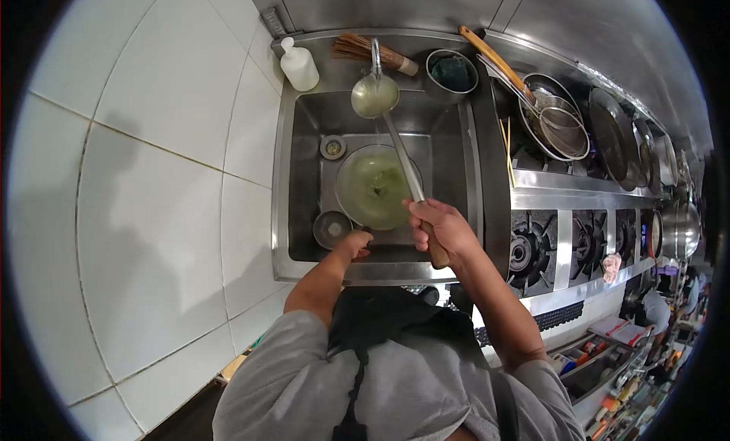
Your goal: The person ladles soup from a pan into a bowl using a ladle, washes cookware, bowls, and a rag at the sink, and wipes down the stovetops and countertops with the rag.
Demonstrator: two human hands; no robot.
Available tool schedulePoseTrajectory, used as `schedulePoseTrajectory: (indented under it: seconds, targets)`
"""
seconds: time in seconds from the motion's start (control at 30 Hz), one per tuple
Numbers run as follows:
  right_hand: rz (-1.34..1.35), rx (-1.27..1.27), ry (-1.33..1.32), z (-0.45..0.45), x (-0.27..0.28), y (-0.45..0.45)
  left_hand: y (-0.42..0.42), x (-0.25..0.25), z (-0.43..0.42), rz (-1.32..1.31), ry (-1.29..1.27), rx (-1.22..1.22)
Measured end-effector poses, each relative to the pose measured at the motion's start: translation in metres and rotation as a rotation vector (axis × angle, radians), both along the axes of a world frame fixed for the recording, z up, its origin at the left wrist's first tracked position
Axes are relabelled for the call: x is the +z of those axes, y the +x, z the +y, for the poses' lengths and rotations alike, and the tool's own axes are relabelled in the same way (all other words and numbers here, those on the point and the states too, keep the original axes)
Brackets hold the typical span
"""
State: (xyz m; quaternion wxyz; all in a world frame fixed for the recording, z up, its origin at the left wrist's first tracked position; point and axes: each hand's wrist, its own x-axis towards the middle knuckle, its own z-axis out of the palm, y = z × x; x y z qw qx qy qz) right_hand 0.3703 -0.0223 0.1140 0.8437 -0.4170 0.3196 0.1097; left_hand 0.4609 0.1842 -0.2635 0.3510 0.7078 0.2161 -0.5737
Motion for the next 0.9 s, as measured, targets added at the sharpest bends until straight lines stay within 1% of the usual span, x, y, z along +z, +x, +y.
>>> schedulePoseTrajectory:
  seconds: [0.03,0.1,0.17,0.23,0.33,0.37,0.4,0.43,0.47,0.53,0.57,0.63,0.7,0.77,0.83,0.9]
  targets:
    - [0.027,-0.024,0.055,0.001,0.004,-0.001,-0.002,0.01,-0.002,0.006,-0.014,-0.013]
    - [0.094,-0.082,0.169,0.004,0.012,-0.012,0.001,0.01,0.0,0.0,-0.016,-0.041]
    - [0.124,-0.118,0.375,-0.003,0.001,-0.017,0.0,0.013,0.004,-0.005,-0.005,-0.079]
    - [0.158,-0.165,0.529,-0.009,-0.002,-0.012,0.008,0.034,0.007,-0.041,0.01,-0.1]
    - [0.152,-0.219,0.686,-0.012,-0.001,-0.004,0.023,0.03,0.024,-0.091,-0.059,-0.041]
    - [0.122,-0.194,0.7,-0.014,-0.004,-0.005,0.029,0.022,0.036,-0.118,-0.153,-0.003]
    - [0.092,-0.171,0.714,-0.019,-0.011,-0.008,0.034,0.004,0.052,-0.144,-0.248,0.032]
    - [0.062,-0.151,0.727,-0.021,-0.019,-0.01,0.041,0.004,0.062,-0.168,-0.344,0.066]
    - [0.086,0.097,0.127,-0.02,-0.026,-0.011,0.053,0.004,0.069,-0.164,-0.324,0.144]
    - [0.135,0.558,-1.081,-0.01,-0.048,-0.026,0.075,0.038,0.073,-0.148,-0.28,0.294]
    - [0.108,0.531,-1.38,-0.004,-0.072,-0.038,0.086,0.057,0.071,-0.213,-0.282,0.299]
    - [0.085,0.476,-1.447,-0.005,-0.095,-0.048,0.108,0.096,0.057,-0.345,-0.292,0.321]
    - [0.071,0.438,-1.49,-0.005,-0.098,-0.05,0.133,0.126,0.033,-0.462,-0.314,0.254]
    - [0.079,0.405,-1.515,-0.004,-0.091,-0.049,0.158,0.135,0.002,-0.804,-0.431,0.084]
    - [0.078,0.389,-1.555,-0.007,-0.083,-0.05,0.166,0.181,-0.045,-1.141,-0.434,-0.029]
    - [0.075,0.39,-1.589,-0.01,-0.076,-0.053,0.174,0.213,-0.083,-1.274,-0.492,-0.19]
